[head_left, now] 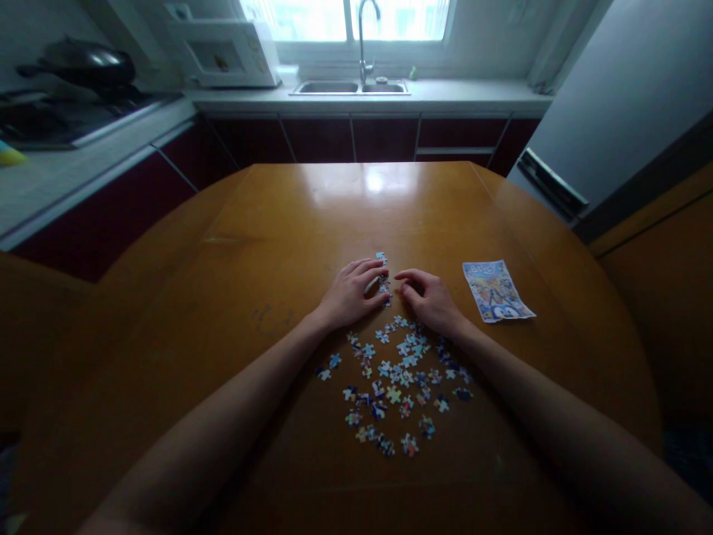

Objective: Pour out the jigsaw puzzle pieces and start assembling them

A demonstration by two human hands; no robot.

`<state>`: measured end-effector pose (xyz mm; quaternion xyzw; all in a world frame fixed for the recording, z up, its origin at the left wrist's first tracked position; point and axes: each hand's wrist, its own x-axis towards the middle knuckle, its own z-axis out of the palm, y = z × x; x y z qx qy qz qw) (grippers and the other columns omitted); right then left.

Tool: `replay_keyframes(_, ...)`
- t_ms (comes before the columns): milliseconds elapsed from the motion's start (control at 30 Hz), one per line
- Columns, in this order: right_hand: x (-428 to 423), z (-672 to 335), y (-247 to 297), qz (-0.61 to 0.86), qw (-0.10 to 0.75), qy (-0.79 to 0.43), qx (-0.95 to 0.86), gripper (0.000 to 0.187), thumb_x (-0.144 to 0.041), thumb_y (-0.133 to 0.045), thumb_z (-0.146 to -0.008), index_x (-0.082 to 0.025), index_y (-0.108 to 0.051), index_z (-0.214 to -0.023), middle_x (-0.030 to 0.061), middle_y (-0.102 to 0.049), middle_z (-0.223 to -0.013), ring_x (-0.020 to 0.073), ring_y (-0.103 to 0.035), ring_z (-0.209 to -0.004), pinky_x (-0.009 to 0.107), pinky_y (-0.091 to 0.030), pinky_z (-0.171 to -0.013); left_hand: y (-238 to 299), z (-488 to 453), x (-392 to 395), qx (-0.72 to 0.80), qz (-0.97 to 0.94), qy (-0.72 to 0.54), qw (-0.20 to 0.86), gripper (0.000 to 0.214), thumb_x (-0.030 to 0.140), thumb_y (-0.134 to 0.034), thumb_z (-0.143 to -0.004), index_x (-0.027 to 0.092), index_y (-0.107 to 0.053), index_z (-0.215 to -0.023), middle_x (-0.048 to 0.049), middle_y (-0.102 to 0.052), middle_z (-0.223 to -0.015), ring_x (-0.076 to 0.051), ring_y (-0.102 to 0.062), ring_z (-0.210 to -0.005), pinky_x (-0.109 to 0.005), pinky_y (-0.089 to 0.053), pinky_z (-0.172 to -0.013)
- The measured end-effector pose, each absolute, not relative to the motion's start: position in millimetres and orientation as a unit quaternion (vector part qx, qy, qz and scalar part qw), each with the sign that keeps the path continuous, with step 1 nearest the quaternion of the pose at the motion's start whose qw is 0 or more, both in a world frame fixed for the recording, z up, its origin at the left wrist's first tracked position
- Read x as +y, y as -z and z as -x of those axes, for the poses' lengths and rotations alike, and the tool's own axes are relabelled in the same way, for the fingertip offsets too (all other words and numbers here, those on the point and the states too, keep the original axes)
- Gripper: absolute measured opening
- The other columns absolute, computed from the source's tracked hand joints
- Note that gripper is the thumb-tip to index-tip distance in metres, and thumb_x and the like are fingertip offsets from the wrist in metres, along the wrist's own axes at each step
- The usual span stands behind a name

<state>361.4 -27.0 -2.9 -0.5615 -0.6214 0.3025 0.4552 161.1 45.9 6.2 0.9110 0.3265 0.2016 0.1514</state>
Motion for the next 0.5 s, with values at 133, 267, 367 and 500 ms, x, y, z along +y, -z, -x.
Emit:
replay_keyframes(133, -27.2, -361.3, 0.8, 0.561, 0.466, -0.307, -0.611, 0.024, -0.02, -0.056, -0.087, -0.017, -0.071, -0.105, 0.005, -0.073, -0.088, 0.0172, -0.064, -0.077, 0.032, -0.05, -0.075, -6.6, -161.6, 46.3, 0.326, -0.911, -0.2, 0.153, 0.044, 0.045, -0.065, -0.09, 0.026, -0.061, -0.13, -0.005, -0.056, -0.145, -0.026, -0.047, -0.136, -0.047, -0.036, -0.117)
replay_keyframes(267, -27.4, -361.3, 1.5, 0.562, 0.467, -0.306, -0.611, 0.024, -0.02, -0.055, -0.086, -0.017, -0.071, -0.104, 0.0055, -0.073, -0.089, 0.0175, -0.065, -0.078, 0.032, -0.051, -0.076, -5.3, -161.6, 46.8, 0.326, -0.911, -0.2, 0.153, 0.045, 0.046, -0.065, -0.089, 0.027, -0.061, -0.13, -0.0046, -0.056, -0.144, -0.026, -0.047, -0.136, -0.047, -0.036, -0.117)
replay_keyframes(367, -26.6, -361.9, 3.4, 0.563, 0.468, -0.305, -0.609, 0.022, -0.02, -0.056, -0.086, -0.018, -0.071, -0.101, 0.006, -0.074, -0.09, 0.0188, -0.067, -0.081, 0.034, -0.052, -0.077, -4.5, -161.5, 46.7, 0.325, -0.911, -0.201, 0.152, 0.044, 0.046, -0.065, -0.09, 0.028, -0.061, -0.129, -0.0042, -0.056, -0.144, -0.026, -0.048, -0.135, -0.047, -0.036, -0.117)
replay_keyframes(500, -25.4, -363.4, 3.5, 0.56, 0.474, -0.307, -0.606, 0.02, -0.02, -0.056, -0.086, -0.018, -0.072, -0.098, 0.006, -0.074, -0.09, 0.0193, -0.068, -0.083, 0.035, -0.052, -0.079, -5.0, -161.8, 46.8, 0.325, -0.912, -0.201, 0.15, 0.044, 0.045, -0.065, -0.09, 0.027, -0.062, -0.129, -0.0049, -0.057, -0.144, -0.026, -0.048, -0.135, -0.046, -0.036, -0.117)
